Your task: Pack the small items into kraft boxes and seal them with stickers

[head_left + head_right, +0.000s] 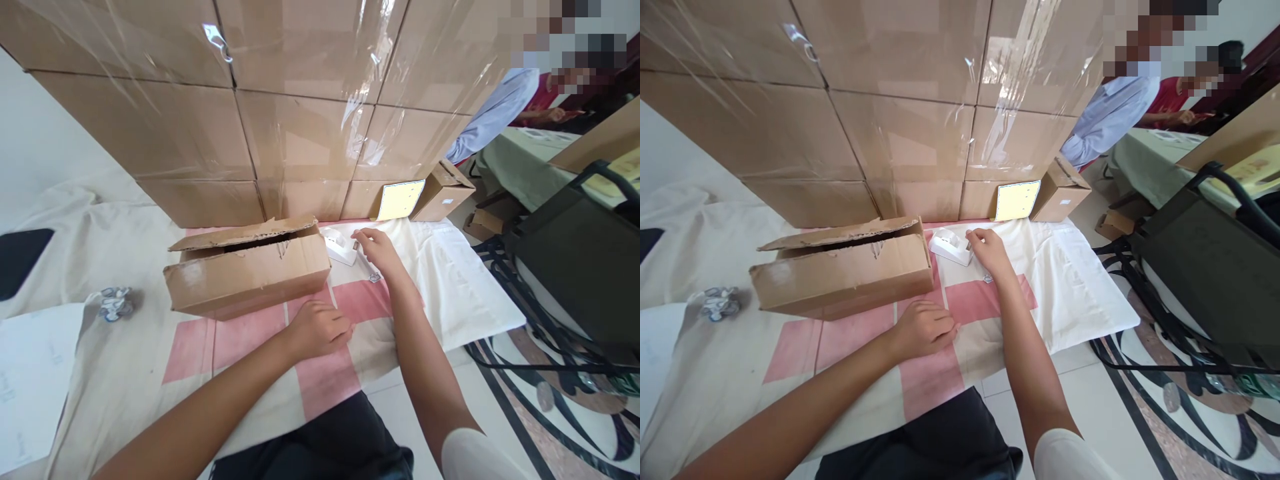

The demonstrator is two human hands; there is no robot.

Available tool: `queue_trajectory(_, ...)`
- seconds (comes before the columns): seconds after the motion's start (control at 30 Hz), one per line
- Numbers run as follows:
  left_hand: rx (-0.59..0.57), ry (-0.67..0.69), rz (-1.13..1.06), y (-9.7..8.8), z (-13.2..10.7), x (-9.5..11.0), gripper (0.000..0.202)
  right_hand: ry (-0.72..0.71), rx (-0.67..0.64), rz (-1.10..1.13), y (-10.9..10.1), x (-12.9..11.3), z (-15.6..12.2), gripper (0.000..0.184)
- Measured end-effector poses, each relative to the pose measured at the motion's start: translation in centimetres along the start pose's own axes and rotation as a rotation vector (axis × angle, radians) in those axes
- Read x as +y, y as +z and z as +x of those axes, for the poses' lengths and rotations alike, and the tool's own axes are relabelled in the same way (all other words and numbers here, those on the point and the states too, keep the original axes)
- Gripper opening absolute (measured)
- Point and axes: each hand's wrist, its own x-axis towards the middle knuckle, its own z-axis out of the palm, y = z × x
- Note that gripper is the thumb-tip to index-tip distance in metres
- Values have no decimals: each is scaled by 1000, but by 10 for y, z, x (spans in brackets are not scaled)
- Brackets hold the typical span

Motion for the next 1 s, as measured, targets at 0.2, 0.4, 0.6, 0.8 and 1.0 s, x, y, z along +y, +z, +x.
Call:
queue_trajectory(0.2, 2, 4, -17, 2, -2, -1, 40, -74, -45, -43, 8, 8, 7, 36)
queue_trajectory(0.4, -4, 3, -18, 3, -4, -2, 38, -48, -57, -13, 11, 9, 10, 24)
queue_trajectory(0.6, -28, 3, -16, 4, -6, -2, 38, -54, -28, 16, 11, 6, 12, 21)
queue_trajectory(0.8, -19, -5, -2, 3, -4, -1, 39, -113, -41, 21, 11, 2, 8, 19)
queue_trajectory(1.0, -9, -1, 8, 3, -3, -1, 39, -143, -14, 88, 8, 1, 8, 21)
